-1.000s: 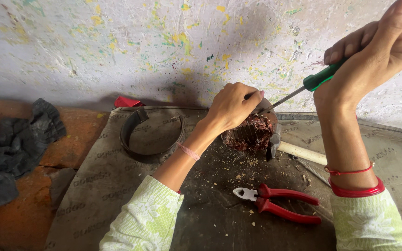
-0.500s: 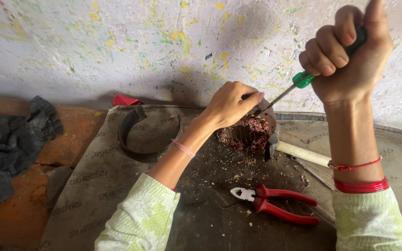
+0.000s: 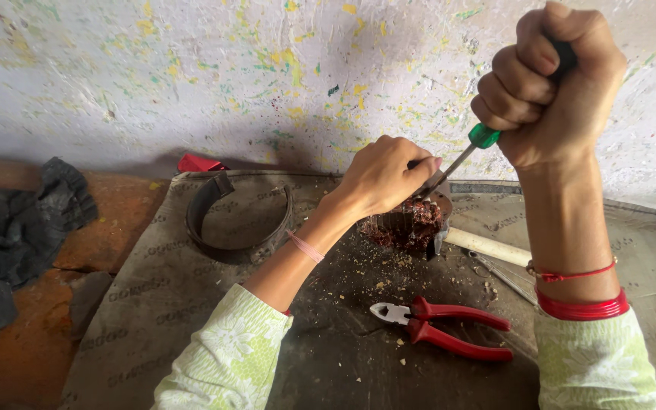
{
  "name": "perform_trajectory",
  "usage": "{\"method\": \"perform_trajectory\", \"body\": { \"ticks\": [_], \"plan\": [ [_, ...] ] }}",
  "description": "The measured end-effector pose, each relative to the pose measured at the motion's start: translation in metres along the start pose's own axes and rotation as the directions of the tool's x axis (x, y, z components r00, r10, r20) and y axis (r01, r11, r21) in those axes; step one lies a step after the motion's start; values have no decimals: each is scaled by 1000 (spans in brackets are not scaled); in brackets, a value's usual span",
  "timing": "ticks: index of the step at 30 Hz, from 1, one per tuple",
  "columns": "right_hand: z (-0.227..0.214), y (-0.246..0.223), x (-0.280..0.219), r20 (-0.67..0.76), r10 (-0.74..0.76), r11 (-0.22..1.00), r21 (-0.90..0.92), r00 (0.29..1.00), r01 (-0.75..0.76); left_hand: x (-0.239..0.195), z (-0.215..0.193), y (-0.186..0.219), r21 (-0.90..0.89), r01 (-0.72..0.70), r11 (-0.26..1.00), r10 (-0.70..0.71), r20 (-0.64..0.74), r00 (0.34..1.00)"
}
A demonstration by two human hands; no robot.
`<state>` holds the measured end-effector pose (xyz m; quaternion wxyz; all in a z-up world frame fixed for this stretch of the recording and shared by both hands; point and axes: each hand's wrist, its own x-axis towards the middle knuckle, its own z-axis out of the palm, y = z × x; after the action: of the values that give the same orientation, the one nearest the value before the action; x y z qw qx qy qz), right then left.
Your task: The person disassembles an electric motor stator using pliers, a screwdriver, and a hammer. They cut and pry the copper windings while holding the stator by hand on a workspace floor.
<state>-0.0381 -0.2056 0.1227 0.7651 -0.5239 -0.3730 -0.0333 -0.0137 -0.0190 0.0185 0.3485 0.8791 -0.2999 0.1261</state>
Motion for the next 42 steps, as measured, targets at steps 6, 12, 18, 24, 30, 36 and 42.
{"method": "perform_trajectory", "body": {
  "ticks": [6,12,18,24,30,36,42],
  "plan": [
    [-14,20,-4,-115,-121,986,101,986,133,7,7,-32,-208,69,976,-58,59,997],
    [-19,29,-10,-246,-155,973,133,957,191,8,6,-47,-223,8,975,-18,-46,999],
    [-26,6,-41,-205,-107,994,-48,973,99,3,-4,-31,-177,-23,984,1,-126,992],
    [-46,-52,-51,82,79,271,-961,993,58,8,7,-30,-75,15,997,-20,-55,998],
    [-8,-67,-32,-303,497,-737,-642,813,212,12,11,-41,-57,58,997,-61,-56,997],
    [-20,-44,-39,59,513,-658,-614,856,436,9,5,-32,-17,143,990,-143,13,990],
    [-78,-14,-93,355,192,-265,-879,915,397,15,12,-35,-166,83,983,-73,64,995]
  ]
}}
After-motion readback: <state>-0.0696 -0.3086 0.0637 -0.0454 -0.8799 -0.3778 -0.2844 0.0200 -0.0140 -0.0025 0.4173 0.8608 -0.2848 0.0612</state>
